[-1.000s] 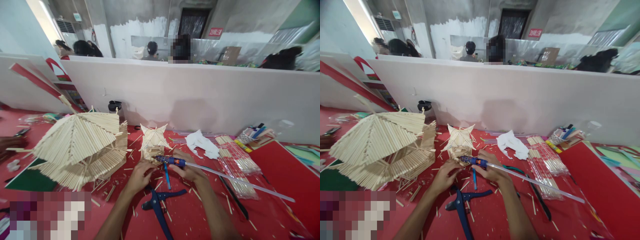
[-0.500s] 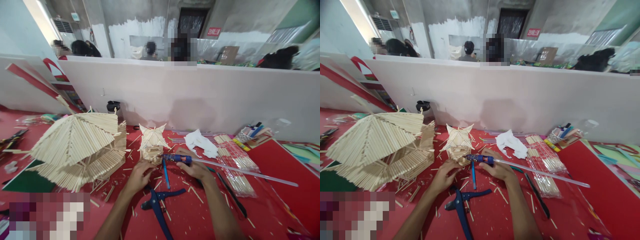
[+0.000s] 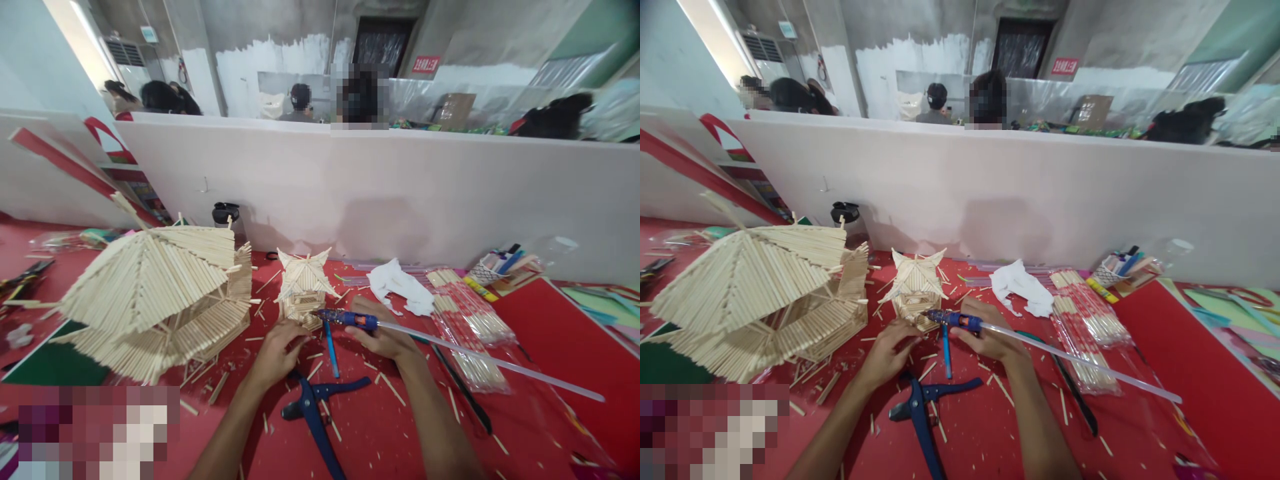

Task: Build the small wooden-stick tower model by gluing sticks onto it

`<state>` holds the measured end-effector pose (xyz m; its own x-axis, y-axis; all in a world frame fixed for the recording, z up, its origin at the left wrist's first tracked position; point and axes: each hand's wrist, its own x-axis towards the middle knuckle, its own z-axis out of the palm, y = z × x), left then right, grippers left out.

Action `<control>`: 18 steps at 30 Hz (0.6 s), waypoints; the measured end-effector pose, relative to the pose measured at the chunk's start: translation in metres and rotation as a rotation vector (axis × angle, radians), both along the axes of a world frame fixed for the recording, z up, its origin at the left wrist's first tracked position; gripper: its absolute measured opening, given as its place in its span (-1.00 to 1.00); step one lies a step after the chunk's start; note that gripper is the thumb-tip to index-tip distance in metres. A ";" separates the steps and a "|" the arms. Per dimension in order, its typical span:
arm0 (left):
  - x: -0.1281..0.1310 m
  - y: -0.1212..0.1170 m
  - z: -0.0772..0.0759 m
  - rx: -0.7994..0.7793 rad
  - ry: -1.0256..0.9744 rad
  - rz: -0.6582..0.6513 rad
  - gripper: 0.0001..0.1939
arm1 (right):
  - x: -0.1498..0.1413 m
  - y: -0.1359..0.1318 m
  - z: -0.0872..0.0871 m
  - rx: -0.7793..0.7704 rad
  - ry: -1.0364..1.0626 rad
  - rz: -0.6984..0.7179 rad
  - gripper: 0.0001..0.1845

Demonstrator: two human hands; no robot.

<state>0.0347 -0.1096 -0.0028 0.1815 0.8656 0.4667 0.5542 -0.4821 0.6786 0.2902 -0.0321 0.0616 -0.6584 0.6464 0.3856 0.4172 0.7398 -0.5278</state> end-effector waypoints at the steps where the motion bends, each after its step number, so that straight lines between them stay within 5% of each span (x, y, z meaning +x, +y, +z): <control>1: 0.000 0.000 0.000 -0.002 -0.002 0.000 -0.88 | 0.001 0.000 -0.001 0.002 -0.003 -0.006 -0.61; 18: -0.001 0.000 0.000 0.011 0.013 0.012 -0.86 | 0.003 0.001 0.004 -0.023 -0.007 -0.057 -0.61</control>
